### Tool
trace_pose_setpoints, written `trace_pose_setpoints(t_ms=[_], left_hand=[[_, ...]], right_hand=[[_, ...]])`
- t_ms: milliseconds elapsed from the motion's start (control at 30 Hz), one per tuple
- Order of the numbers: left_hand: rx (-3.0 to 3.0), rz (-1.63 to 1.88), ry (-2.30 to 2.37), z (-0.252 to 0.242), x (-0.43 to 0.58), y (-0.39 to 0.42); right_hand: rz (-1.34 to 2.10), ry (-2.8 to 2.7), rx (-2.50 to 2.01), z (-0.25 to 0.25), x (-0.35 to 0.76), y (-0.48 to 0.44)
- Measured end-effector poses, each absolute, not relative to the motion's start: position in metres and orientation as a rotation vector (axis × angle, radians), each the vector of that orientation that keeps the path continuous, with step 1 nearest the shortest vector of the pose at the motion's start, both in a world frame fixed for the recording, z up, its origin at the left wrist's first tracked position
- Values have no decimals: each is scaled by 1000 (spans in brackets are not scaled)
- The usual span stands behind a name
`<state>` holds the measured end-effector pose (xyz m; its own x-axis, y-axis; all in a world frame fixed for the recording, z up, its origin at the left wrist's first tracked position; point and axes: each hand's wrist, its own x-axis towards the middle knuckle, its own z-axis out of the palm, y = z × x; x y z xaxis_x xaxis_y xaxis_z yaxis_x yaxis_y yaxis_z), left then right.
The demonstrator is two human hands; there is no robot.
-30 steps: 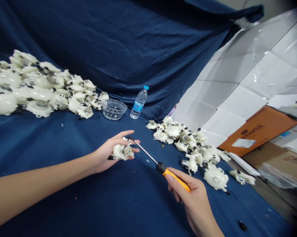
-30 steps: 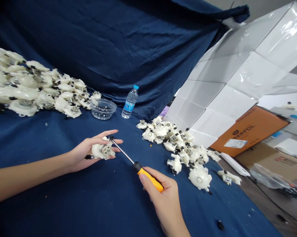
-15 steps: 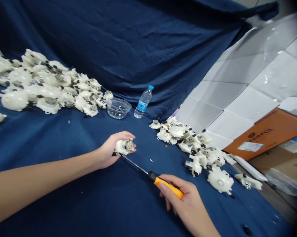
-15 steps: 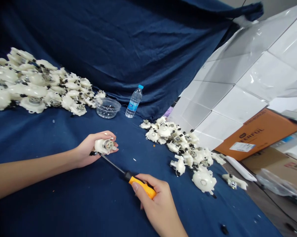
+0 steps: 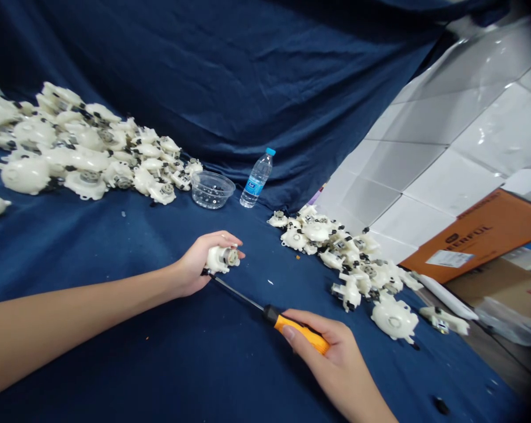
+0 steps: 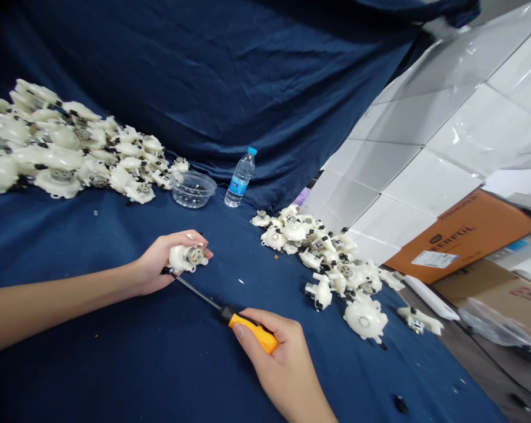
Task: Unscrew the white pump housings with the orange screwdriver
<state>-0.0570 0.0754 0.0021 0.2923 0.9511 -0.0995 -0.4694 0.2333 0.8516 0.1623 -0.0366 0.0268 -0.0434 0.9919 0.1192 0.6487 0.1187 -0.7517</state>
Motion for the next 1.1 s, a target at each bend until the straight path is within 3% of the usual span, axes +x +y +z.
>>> trace_pose_setpoints(t_ms=[1100], left_hand=[[808, 1141, 748, 0, -57, 76]], right_hand=[[694, -1713, -1639, 28, 161, -38]])
